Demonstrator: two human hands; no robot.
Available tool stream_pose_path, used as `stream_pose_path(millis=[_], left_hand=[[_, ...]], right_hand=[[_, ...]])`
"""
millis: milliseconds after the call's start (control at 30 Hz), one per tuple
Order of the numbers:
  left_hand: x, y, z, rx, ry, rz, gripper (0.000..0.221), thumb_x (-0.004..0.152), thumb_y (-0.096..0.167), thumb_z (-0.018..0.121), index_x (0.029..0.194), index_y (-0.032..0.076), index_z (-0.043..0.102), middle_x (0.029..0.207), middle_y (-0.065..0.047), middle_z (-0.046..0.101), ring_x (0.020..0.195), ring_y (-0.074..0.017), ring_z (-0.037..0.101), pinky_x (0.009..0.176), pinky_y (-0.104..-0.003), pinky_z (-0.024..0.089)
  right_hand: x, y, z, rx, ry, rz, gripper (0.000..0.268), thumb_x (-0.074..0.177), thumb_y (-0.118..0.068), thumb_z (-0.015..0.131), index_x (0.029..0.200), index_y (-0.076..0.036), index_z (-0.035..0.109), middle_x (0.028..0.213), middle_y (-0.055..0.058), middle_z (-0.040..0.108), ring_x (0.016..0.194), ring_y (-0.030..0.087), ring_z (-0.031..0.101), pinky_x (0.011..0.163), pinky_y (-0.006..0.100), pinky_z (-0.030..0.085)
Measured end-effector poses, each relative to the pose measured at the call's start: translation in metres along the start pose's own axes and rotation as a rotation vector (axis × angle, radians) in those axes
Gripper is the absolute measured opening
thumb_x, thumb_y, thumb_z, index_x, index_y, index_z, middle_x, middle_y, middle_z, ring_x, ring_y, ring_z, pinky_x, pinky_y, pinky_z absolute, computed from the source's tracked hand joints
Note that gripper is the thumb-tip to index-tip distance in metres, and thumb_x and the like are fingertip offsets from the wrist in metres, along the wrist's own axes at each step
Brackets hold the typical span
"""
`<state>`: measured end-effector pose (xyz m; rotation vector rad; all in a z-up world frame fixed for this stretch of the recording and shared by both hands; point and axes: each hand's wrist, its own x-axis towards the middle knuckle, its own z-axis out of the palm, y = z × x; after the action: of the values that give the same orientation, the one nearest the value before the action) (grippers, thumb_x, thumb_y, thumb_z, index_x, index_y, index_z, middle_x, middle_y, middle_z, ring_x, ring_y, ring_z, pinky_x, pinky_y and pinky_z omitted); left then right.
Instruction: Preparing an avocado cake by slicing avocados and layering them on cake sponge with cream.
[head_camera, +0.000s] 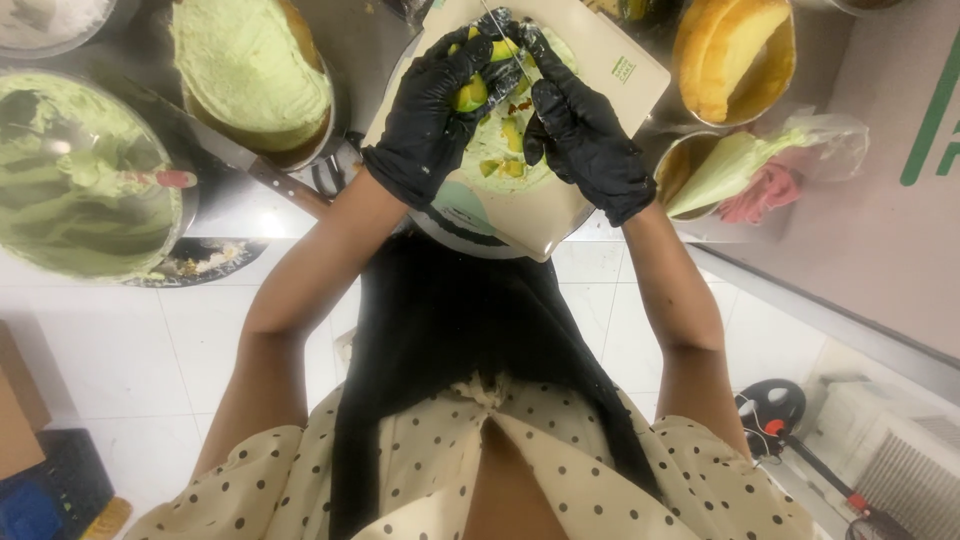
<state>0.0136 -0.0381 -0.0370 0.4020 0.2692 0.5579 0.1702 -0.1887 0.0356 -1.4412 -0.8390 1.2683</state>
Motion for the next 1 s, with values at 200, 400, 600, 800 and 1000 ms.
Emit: stream_pose_path(millis=[200, 400, 600, 800, 1000], left_hand=[[-0.005, 0.000, 0.001, 0.012, -0.014, 0.023, 0.028, 0.110, 0.007, 0.064, 0.136, -0.002, 0.062, 0.127, -0.012, 0.069, 0.119, -0.0211, 0.068, 0.107, -0.035, 0.057], [-0.012, 0.011, 0.013, 0.024, 0.004, -0.006, 0.033, 0.107, 0.011, 0.062, 0.138, 0.000, 0.061, 0.128, -0.010, 0.070, 0.119, -0.0188, 0.068, 0.105, -0.033, 0.057], [-0.016, 0.007, -0.033, 0.159, 0.101, 0.138, 0.026, 0.104, 0.007, 0.068, 0.129, 0.001, 0.066, 0.120, -0.009, 0.073, 0.110, -0.0193, 0.070, 0.100, -0.034, 0.058], [-0.025, 0.029, -0.022, 0.104, 0.141, 0.187, 0.020, 0.099, 0.001, 0.067, 0.119, -0.001, 0.071, 0.114, -0.011, 0.073, 0.108, -0.0217, 0.071, 0.103, -0.036, 0.059], [-0.028, 0.019, -0.018, -0.007, 0.115, 0.065, 0.017, 0.102, 0.002, 0.064, 0.118, -0.002, 0.069, 0.118, -0.014, 0.072, 0.113, -0.0249, 0.070, 0.109, -0.040, 0.058]], right_hand=[[0.002, -0.001, 0.009, 0.011, -0.024, -0.023, 0.055, 0.116, -0.033, 0.053, 0.167, -0.020, 0.037, 0.074, 0.000, 0.061, 0.061, 0.006, 0.055, 0.050, 0.023, 0.035], [0.014, 0.037, 0.011, -0.022, 0.007, -0.026, 0.055, 0.117, -0.031, 0.052, 0.167, -0.021, 0.033, 0.081, -0.002, 0.061, 0.065, 0.006, 0.057, 0.051, 0.023, 0.040], [0.018, 0.012, 0.012, 0.096, -0.062, 0.016, 0.056, 0.116, -0.031, 0.055, 0.167, -0.020, 0.036, 0.091, -0.004, 0.056, 0.069, 0.008, 0.058, 0.052, 0.024, 0.036], [0.022, -0.008, 0.016, -0.069, -0.022, 0.182, 0.057, 0.111, -0.043, 0.050, 0.163, -0.023, 0.040, 0.071, 0.000, 0.060, 0.051, 0.005, 0.043, 0.045, 0.022, 0.032], [0.000, -0.019, 0.031, -0.001, 0.025, 0.076, 0.059, 0.112, -0.044, 0.051, 0.165, -0.020, 0.039, 0.074, 0.001, 0.061, 0.053, 0.005, 0.043, 0.047, 0.022, 0.031]])
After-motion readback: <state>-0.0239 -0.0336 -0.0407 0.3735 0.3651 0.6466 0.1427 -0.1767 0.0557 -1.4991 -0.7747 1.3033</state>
